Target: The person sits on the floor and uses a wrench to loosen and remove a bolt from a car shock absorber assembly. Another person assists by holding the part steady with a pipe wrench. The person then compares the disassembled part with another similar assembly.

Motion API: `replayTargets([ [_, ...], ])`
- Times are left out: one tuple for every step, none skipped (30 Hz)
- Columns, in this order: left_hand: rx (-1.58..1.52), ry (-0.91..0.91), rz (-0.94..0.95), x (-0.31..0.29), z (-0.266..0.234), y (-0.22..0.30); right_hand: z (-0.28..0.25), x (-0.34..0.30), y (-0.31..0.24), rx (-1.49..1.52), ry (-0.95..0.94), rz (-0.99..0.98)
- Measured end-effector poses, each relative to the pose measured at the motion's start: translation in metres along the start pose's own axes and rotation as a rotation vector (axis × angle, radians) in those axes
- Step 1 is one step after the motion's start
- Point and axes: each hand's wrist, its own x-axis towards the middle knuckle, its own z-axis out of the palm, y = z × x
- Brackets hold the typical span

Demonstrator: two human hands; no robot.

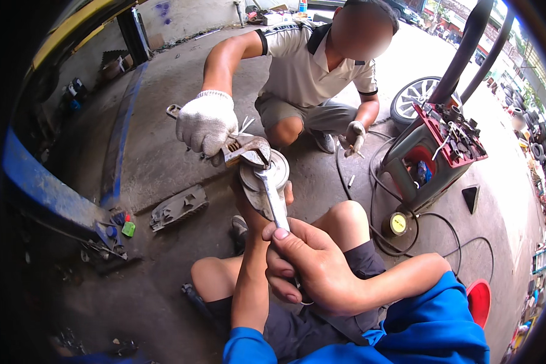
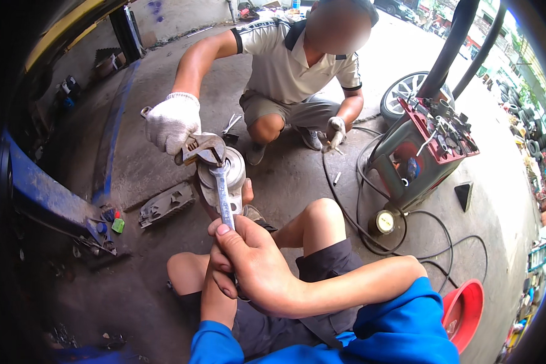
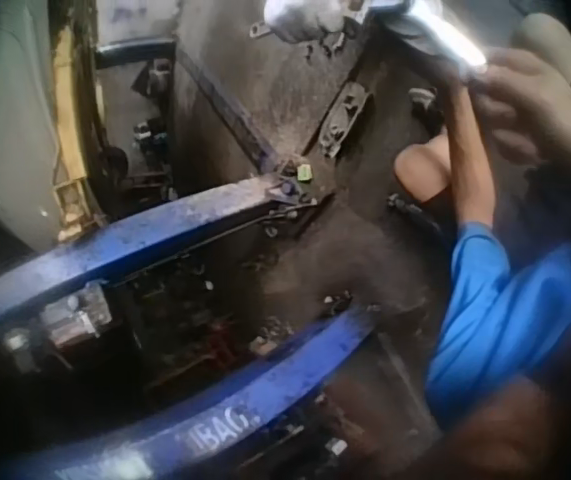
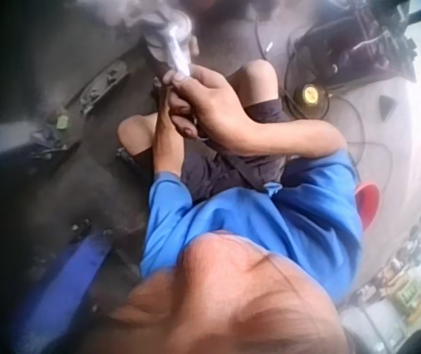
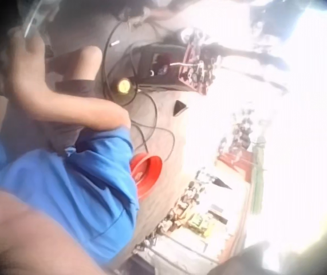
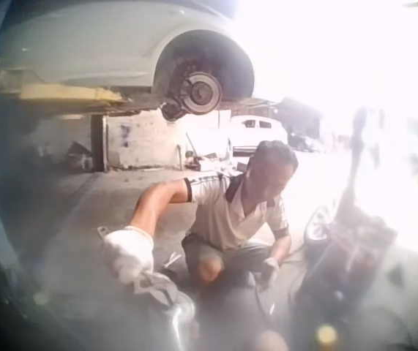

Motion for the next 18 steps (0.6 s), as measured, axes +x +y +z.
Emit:
replayTargets([
  [0.076,-0.005,0.061,0.0,-0.003,-0.003,-0.001,0.0,-0.003,-0.008,-0.01,0.009],
  [0.14,-0.004,0.123,0.001,-0.003,-0.004,-0.006,-0.001,-0.006,0.049,-0.038,0.025],
  [0.205,-0.002,0.185,0.002,-0.002,-0.004,-0.007,-0.004,-0.009,0.044,-0.027,0.043],
  [0.11,-0.016,0.15,0.003,0.0,-0.004,-0.006,-0.009,-0.013,0.04,-0.016,0.061],
  [0.013,-0.022,0.115,0.005,0.001,-0.001,-0.005,-0.015,-0.012,0.029,-0.034,0.078],
  [-0.083,-0.025,0.077,0.007,0.003,0.002,-0.004,-0.02,-0.012,0.018,-0.052,0.094],
  [-0.361,-0.097,-0.106,0.006,0.004,0.001,-0.005,-0.025,-0.016,-0.069,-0.115,0.129],
  [-0.635,-0.167,-0.285,0.007,0.003,0.0,-0.009,-0.03,-0.014,-0.034,-0.17,0.13],
  [-0.477,-0.214,-0.185,0.006,-0.001,-0.01,-0.012,-0.033,-0.018,-0.085,-0.201,0.16],
  [-0.315,-0.243,-0.076,0.004,-0.004,-0.02,-0.015,-0.035,-0.024,-0.137,-0.231,0.19],
  [-0.159,-0.256,0.031,0.003,-0.009,-0.03,-0.02,-0.036,-0.03,-0.235,-0.237,0.223],
  [0.63,-0.048,0.47,0.003,-0.005,-0.031,-0.025,-0.035,-0.036,-0.336,-0.239,0.254],
  [0.579,-0.072,0.468,0.002,-0.004,-0.031,-0.032,-0.034,-0.04,-0.38,-0.242,0.239],
  [0.533,-0.096,0.466,0.001,-0.004,-0.03,-0.038,-0.032,-0.046,-0.456,-0.231,0.218],
  [0.444,-0.094,0.384,0.006,-0.004,-0.017,-0.045,-0.03,-0.053,-0.58,-0.207,0.171],
  [0.356,-0.091,0.302,0.01,-0.005,-0.006,-0.052,-0.027,-0.061,-0.704,-0.182,0.124],
  [0.297,-0.061,0.294,0.01,-0.006,-0.005,-0.057,-0.023,-0.068,-0.754,-0.163,0.114],
  [0.236,-0.033,0.286,0.009,-0.006,-0.006,-0.061,-0.018,-0.075,-0.8,-0.142,0.107],
])
